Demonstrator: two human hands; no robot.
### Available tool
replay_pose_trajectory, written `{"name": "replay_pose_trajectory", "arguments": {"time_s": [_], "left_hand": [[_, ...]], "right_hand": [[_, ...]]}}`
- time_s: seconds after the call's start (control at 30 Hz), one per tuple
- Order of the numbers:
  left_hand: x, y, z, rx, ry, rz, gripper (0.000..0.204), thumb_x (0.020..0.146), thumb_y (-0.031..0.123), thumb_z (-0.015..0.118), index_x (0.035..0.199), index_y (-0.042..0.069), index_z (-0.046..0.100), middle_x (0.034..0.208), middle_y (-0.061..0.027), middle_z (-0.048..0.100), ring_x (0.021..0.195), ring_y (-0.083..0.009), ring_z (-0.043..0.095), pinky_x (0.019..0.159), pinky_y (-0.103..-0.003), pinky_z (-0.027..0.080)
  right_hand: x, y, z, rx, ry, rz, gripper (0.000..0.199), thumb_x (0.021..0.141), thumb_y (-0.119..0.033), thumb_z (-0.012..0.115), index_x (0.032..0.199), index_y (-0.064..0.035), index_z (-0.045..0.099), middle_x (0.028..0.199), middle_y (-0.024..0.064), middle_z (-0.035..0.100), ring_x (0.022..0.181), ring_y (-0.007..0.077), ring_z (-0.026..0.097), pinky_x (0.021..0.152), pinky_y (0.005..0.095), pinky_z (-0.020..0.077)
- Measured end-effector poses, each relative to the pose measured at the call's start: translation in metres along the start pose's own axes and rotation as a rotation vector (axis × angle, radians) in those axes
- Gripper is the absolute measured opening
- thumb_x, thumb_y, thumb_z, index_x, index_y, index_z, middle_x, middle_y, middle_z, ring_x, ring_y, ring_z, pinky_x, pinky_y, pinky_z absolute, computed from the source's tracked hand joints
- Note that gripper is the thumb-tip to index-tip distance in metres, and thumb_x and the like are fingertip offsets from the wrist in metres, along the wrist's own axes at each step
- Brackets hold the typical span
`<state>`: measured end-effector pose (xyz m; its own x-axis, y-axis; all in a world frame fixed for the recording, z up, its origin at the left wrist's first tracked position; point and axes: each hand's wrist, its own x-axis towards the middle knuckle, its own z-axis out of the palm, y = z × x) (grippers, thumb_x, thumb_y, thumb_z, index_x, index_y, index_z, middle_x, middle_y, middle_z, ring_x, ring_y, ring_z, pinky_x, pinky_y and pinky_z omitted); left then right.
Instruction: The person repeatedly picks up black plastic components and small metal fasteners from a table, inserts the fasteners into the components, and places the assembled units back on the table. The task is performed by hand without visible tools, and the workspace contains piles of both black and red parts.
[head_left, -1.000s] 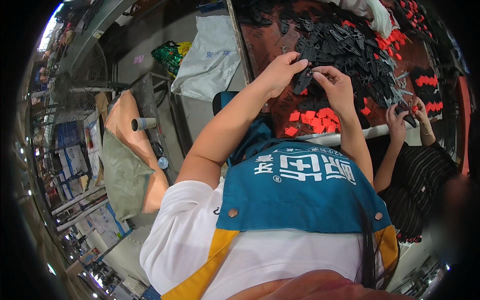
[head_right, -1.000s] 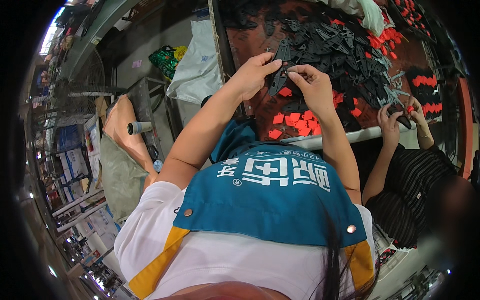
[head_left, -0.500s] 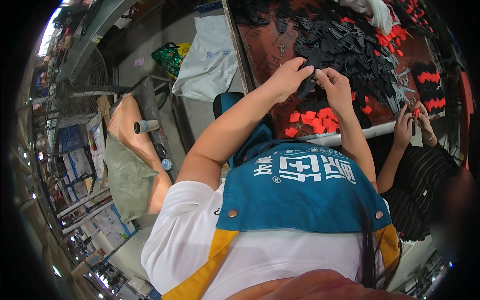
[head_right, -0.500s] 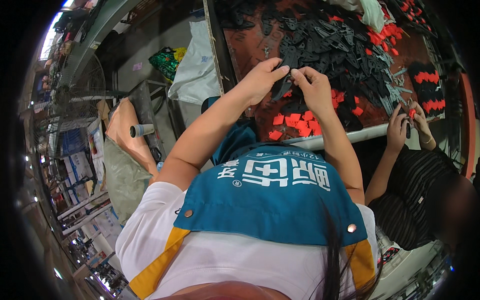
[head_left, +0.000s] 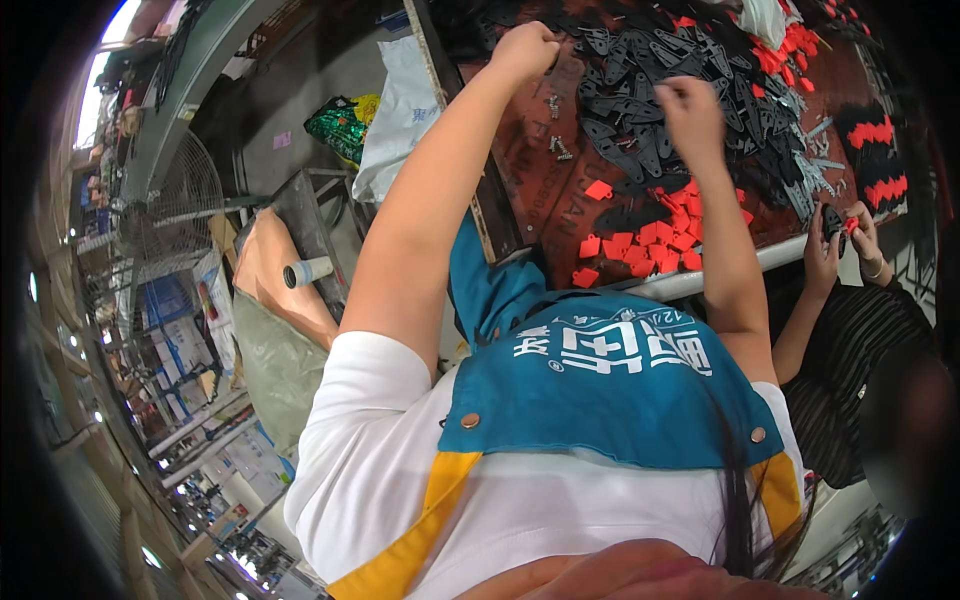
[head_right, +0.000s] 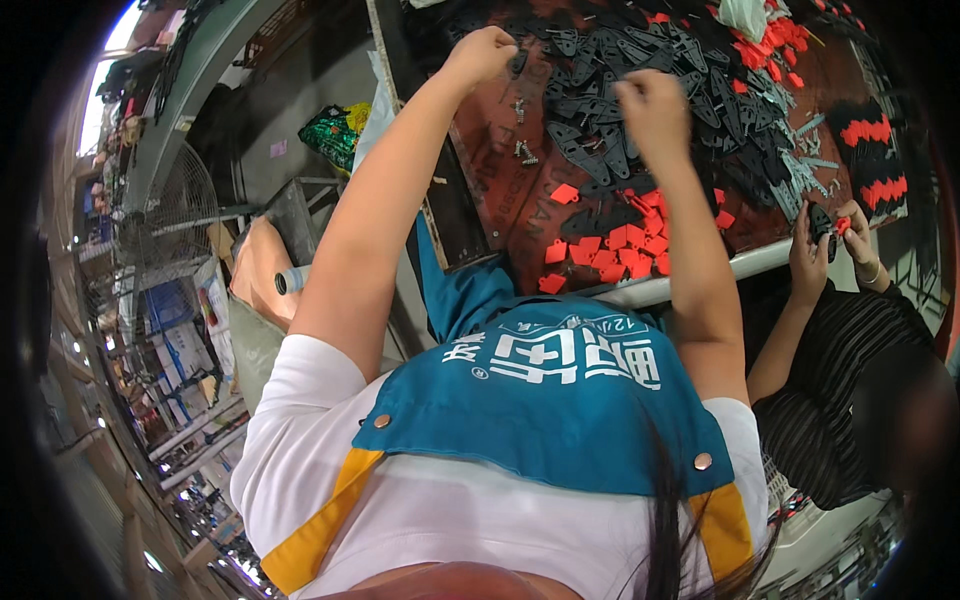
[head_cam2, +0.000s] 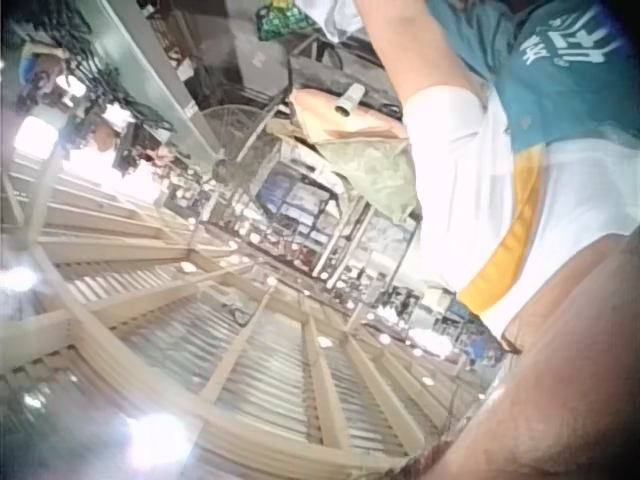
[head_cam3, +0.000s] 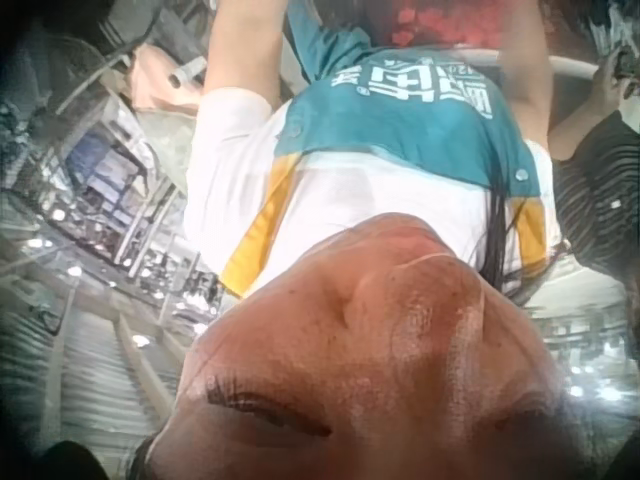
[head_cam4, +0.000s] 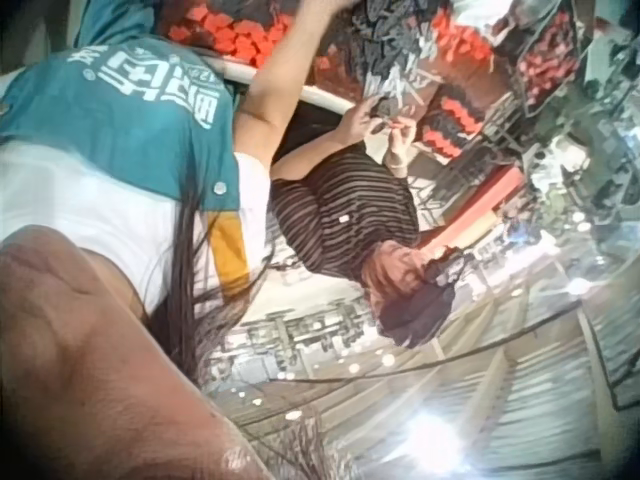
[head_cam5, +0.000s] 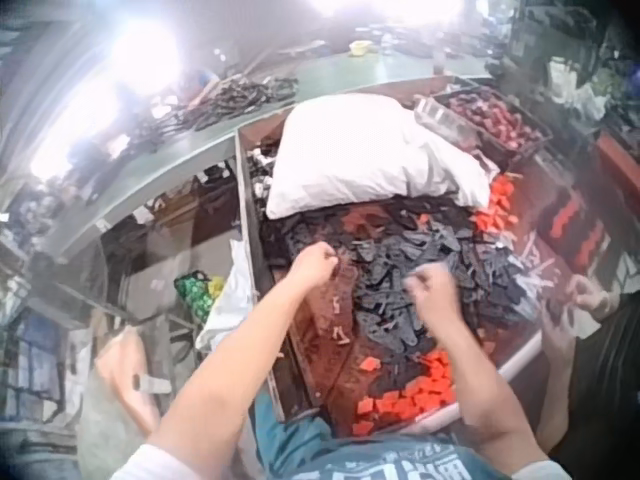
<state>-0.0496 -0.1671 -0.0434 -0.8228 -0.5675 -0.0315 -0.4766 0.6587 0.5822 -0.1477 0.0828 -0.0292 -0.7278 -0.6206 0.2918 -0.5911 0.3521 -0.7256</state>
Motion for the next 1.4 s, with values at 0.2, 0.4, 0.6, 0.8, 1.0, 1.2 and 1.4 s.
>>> {"name": "replay_pose_trajectory", "arguments": {"time_s": [0.2,0.4,0.6,0.8,1.0,1.2,1.4], "left_hand": [[0.018,-0.015,0.020,0.179,0.054,0.013,0.028,0.079,0.029,0.061,0.094,0.006,0.065,0.094,-0.0147,0.066,0.088,-0.0306,0.063,0.077,-0.040,0.049],[0.021,-0.017,0.017,0.352,0.063,-0.030,0.025,0.080,0.029,0.058,0.095,0.010,0.064,0.093,-0.0146,0.066,0.089,-0.0307,0.062,0.077,-0.042,0.049],[0.021,-0.015,0.022,0.250,-0.222,0.121,0.027,0.082,0.030,0.061,0.095,0.007,0.064,0.082,-0.0123,0.065,0.072,-0.0247,0.063,0.066,-0.037,0.050],[0.010,0.024,0.011,-0.845,-0.643,-0.220,0.020,0.091,0.018,0.055,0.093,-0.001,0.061,0.083,-0.0063,0.062,0.069,-0.0123,0.058,0.064,-0.025,0.052],[0.012,0.019,0.004,-1.061,-0.588,-0.141,0.016,0.085,0.010,0.063,0.094,-0.003,0.061,0.084,-0.0074,0.064,0.073,-0.0138,0.063,0.068,-0.024,0.054],[0.006,0.034,0.001,-0.947,-0.671,-0.045,0.018,0.081,0.010,0.067,0.093,-0.002,0.061,0.084,-0.0076,0.065,0.072,-0.0130,0.062,0.067,-0.024,0.053],[0.003,0.039,0.000,-0.866,-0.754,-0.067,0.016,0.086,0.015,0.063,0.091,0.001,0.061,0.080,-0.0038,0.063,0.071,-0.0105,0.060,0.068,-0.023,0.051]], "right_hand": [[-0.013,-0.022,0.108,-0.315,-0.160,-0.350,0.017,0.066,-0.010,0.067,0.082,-0.0065,0.061,0.093,0.0081,0.054,0.095,0.0272,0.048,0.078,0.0391,0.0406],[-0.011,-0.022,0.144,-0.541,-0.302,-0.314,0.027,0.065,-0.008,0.063,0.092,-0.0075,0.059,0.091,0.0080,0.057,0.093,0.0253,0.050,0.076,0.0358,0.0369],[0.003,-0.018,0.127,-0.274,-0.266,-0.242,0.018,0.067,-0.013,0.064,0.082,-0.0064,0.055,0.079,0.0097,0.061,0.081,0.0297,0.056,0.070,0.0443,0.0407],[0.028,-0.003,0.095,0.364,-0.083,0.067,0.015,0.077,-0.009,0.066,0.088,-0.0011,0.058,0.074,0.0059,0.059,0.064,0.0135,0.057,0.060,0.0270,0.0474],[0.032,-0.021,0.066,0.915,-0.113,0.355,0.026,0.080,-0.002,0.065,0.102,0.0021,0.054,0.086,0.0050,0.060,0.076,0.0111,0.057,0.069,0.0229,0.0480],[0.027,-0.015,0.053,0.923,-0.138,0.388,0.024,0.079,-0.002,0.066,0.100,0.0015,0.054,0.087,0.0053,0.060,0.077,0.0116,0.057,0.069,0.0236,0.0482],[0.025,-0.005,0.046,1.219,-0.105,0.497,0.020,0.082,-0.006,0.065,0.097,-0.0002,0.054,0.086,0.0060,0.059,0.078,0.0128,0.058,0.069,0.0256,0.0492]]}}
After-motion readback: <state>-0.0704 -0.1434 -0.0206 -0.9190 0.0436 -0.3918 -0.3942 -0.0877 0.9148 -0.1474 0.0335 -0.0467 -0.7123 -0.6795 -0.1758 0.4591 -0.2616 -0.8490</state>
